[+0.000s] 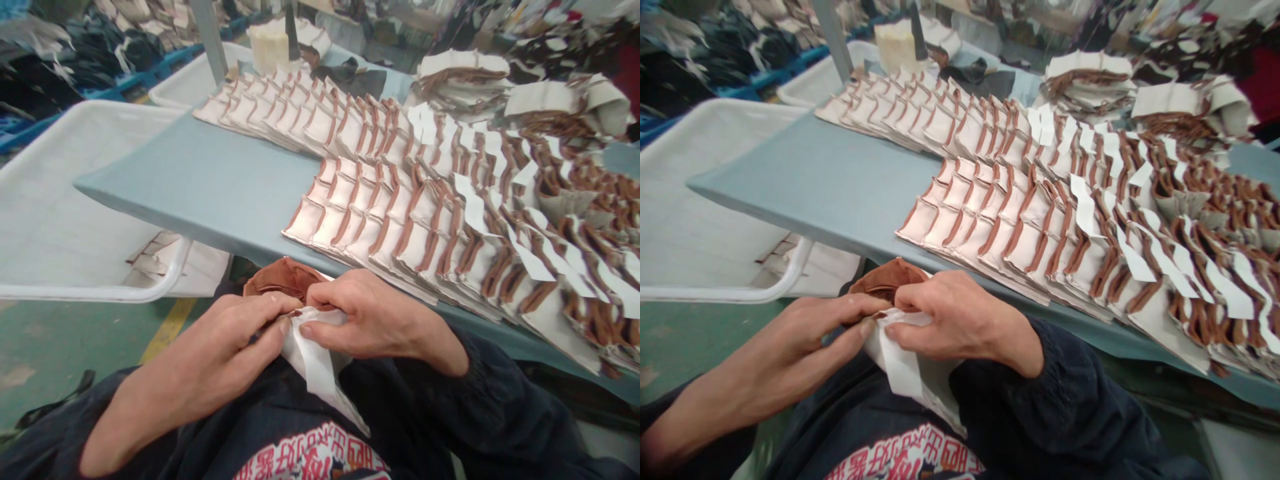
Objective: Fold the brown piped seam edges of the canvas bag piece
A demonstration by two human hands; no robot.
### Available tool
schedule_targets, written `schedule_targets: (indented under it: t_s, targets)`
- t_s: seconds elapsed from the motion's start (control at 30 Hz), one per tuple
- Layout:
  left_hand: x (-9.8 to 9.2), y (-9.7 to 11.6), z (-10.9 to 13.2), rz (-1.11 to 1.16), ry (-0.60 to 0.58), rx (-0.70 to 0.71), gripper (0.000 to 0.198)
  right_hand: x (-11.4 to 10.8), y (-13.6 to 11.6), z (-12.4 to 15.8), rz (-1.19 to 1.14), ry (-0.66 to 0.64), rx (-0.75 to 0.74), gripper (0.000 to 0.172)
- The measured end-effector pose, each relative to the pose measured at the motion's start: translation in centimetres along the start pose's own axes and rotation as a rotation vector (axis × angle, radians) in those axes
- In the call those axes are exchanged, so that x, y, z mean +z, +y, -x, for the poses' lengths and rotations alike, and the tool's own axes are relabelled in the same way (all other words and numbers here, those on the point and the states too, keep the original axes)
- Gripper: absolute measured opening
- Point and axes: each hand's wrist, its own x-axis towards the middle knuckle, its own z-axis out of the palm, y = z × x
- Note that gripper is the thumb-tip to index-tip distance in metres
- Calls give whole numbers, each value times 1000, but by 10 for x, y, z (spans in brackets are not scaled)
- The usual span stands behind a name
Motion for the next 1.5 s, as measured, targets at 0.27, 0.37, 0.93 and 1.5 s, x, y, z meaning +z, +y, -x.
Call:
schedule_targets:
  t_s: [0.27,0.37,0.93,1.5]
  targets:
    - [-7,10,-12,132,43,-43,14,-4,-8,-9,-65,-18,3,27]
    - [-14,13,-13,211,20,-69,14,-6,-9,-10,-253,-36,29,29]
    - [-3,9,-10,226,12,-68,14,10,7,-7,-353,-104,55,26]
    - [28,-12,7,-419,316,572,24,43,7,8,-1064,-118,284,27]
